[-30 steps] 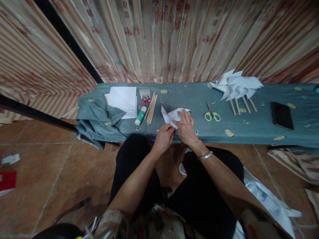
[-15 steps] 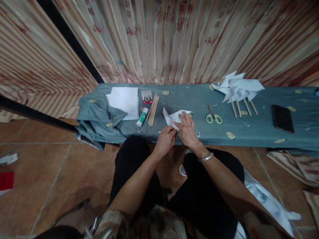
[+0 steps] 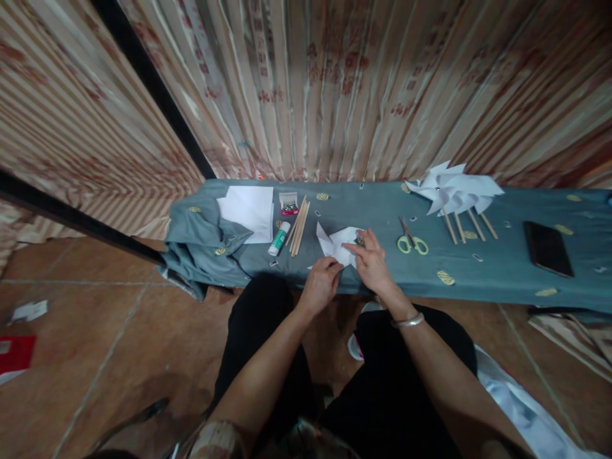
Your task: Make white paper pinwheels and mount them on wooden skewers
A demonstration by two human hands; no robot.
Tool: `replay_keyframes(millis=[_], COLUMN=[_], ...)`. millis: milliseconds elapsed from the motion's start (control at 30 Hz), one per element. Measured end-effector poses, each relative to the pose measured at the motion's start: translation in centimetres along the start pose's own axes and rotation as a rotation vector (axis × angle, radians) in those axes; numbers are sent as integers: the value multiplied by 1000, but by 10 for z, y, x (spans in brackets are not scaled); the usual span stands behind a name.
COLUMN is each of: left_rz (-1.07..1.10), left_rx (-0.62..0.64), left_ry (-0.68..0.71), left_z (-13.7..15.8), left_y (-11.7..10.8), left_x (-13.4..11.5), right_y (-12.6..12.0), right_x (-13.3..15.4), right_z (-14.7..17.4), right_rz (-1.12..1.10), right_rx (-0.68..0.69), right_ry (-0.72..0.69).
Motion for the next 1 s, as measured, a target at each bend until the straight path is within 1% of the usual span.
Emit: replay_keyframes(millis=[200,400,567,767,1000], left_rz=[5,14,40,67,22], left_rx=[-1,10,6,8,14], left_ry=[-12,-16,-4,9,42], left_z=[0,0,1,6,13], left_y=[0,1,-2,-5,-6], left_x=[1,1,-1,-4,-7], right_y=[11,15,17,20,20], right_x=[19,27,30,30,30], right_z=[5,8,9,7,8], right_rz=[130,210,219,221,220], right_rx=[82,72,54,67,51], right_ry=[-110,-175,-197,-190,-193])
Point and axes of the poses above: each hand's wrist, its own z-axis away from the middle knuckle, its own y-axis out of the palm, x = y × z, the point moved 9 cm from there along -z, towards the middle knuckle, and after that the axes turned 4 degrees about -x, right-handed, at the moved point
